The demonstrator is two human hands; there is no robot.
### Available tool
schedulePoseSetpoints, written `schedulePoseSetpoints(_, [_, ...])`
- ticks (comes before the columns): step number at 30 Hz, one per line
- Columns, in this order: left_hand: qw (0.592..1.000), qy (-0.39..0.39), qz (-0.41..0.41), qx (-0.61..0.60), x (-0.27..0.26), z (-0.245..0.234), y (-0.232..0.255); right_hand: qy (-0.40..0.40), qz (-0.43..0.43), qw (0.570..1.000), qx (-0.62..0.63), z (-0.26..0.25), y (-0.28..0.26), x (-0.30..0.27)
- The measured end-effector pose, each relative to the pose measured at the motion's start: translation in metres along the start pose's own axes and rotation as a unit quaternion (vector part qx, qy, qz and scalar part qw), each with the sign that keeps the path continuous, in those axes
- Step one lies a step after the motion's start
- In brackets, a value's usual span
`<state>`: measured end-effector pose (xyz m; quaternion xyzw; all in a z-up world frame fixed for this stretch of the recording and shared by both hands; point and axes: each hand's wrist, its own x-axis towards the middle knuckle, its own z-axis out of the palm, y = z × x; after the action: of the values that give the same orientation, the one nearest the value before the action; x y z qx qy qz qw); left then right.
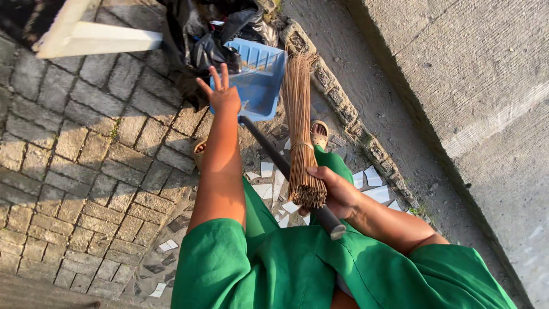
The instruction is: The person picks up dry leaves by hand and places them into a black trash bag, sweeps the brick-paved area with a broom and dustpan, and then sorts through a pile of trash bags and loose waste by hand, placing items into a white sack.
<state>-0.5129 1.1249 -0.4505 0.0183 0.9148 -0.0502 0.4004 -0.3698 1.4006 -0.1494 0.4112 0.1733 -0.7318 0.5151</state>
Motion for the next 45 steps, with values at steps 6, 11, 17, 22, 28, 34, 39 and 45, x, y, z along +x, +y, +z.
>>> schedulePoseSetpoints(6, [0.991, 0.097, -0.012, -0.092, 0.048, 0.051, -0.024, -0.035, 0.017, 0.999, 0.015, -0.006, -0.014, -0.007])
schedulePoseSetpoints(11, [0.919, 0.181, -0.057, -0.347, 0.003, 0.029, -0.023, -0.010, 0.012, 0.999, 0.030, 0.008, -0.019, -0.034])
schedulePoseSetpoints(17, [0.810, 0.309, -0.030, -0.497, -0.073, -0.077, -0.001, -0.026, -0.019, 0.999, 0.014, 0.017, -0.036, -0.128])
schedulePoseSetpoints(22, [0.800, 0.448, 0.053, -0.396, -0.123, -0.165, 0.022, -0.017, -0.019, 0.999, -0.045, 0.011, -0.062, -0.221])
schedulePoseSetpoints(28, [0.803, 0.441, 0.013, -0.402, -0.188, -0.261, 0.096, -0.013, -0.070, 0.997, 0.015, -0.024, -0.114, -0.297])
schedulePoseSetpoints(34, [0.775, 0.471, 0.038, -0.419, -0.174, -0.317, 0.147, -0.012, -0.231, 0.971, -0.059, -0.070, -0.164, -0.270])
schedulePoseSetpoints(39, [0.727, 0.442, 0.120, -0.512, -0.129, -0.349, 0.167, 0.012, -0.289, 0.957, 0.012, -0.075, -0.244, -0.215])
schedulePoseSetpoints(45, [0.716, 0.444, 0.147, -0.518, -0.087, -0.423, 0.195, 0.010, -0.303, 0.951, 0.063, -0.028, -0.356, -0.205])
